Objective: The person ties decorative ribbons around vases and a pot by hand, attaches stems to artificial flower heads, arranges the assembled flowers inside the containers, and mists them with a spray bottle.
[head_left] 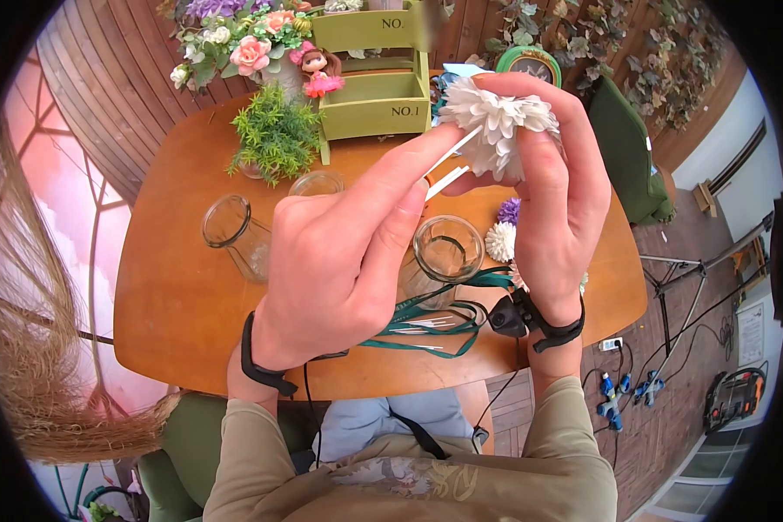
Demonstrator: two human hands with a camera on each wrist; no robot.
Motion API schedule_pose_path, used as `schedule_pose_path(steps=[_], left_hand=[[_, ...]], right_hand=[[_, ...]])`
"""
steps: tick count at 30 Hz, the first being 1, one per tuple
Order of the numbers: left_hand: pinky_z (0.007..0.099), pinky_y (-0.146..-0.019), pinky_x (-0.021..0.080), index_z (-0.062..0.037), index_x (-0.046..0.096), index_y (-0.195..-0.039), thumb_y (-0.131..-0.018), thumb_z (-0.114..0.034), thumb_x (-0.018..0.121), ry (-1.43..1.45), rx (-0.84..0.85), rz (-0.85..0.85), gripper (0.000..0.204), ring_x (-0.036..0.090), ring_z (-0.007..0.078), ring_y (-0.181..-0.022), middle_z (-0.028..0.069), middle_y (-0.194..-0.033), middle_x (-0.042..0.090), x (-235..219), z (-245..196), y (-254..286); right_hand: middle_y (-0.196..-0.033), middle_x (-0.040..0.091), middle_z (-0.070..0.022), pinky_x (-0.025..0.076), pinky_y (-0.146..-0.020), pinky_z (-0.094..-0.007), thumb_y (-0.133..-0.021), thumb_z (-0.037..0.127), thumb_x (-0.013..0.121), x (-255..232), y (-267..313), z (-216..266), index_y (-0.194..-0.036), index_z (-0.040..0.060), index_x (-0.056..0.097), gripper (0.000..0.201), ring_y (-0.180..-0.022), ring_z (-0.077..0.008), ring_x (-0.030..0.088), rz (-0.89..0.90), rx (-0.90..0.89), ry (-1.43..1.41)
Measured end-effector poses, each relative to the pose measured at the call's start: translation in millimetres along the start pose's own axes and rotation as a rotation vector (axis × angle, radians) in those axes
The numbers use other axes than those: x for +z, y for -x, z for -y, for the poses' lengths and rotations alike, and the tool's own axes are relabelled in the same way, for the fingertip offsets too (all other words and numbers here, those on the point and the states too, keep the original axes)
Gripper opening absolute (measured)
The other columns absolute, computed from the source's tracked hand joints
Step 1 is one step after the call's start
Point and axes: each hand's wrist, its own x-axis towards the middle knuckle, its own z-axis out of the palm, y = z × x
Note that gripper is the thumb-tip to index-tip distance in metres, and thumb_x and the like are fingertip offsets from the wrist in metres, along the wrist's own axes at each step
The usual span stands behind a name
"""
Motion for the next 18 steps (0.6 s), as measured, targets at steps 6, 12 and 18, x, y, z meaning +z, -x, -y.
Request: schedule_pose_path(steps=[6, 12, 18], left_hand=[[0.0233, -0.054, 0.038, -0.002, 0.066, -0.138, -0.103, -0.007, 0.054, 0.033, 0.033, 0.012, 0.037, 0.048, 0.0045, -0.059, 0.0057, -0.099, 0.076, 1.6, 3.7, -1.2], [0.023, -0.055, 0.038, -0.0015, 0.065, -0.138, -0.104, -0.007, 0.053, 0.065, 0.021, 0.019, 0.037, 0.049, 0.0044, -0.059, 0.0061, -0.103, 0.077, 1.9, 4.0, -1.9], [0.0233, -0.054, 0.037, -0.0021, 0.065, -0.138, -0.104, -0.006, 0.053, 0.057, 0.012, 0.036, 0.036, 0.048, 0.0042, -0.059, 0.0053, -0.101, 0.077, 1.2, 2.0, -1.6]], right_hand=[[-0.133, 0.065, -0.0142, 0.066, -0.078, -0.0318, -0.11, 0.018, 0.049, 7.6, -1.3, -1.5, -0.138, -0.0046, 0.056, 0.037, -0.113, -0.019, 0.068, -0.092, -0.05, -0.081], [-0.134, 0.065, -0.017, 0.068, -0.073, -0.0347, -0.109, 0.016, 0.052, 5.5, -1.7, -2.6, -0.141, -0.0061, 0.053, 0.039, -0.11, -0.0222, 0.07, -0.059, -0.008, -0.138], [-0.135, 0.063, -0.0189, 0.069, -0.072, -0.0355, -0.109, 0.013, 0.051, 5.7, -2.2, -2.7, -0.142, -0.0072, 0.052, 0.038, -0.112, -0.0254, 0.07, -0.06, 0.008, -0.196]])
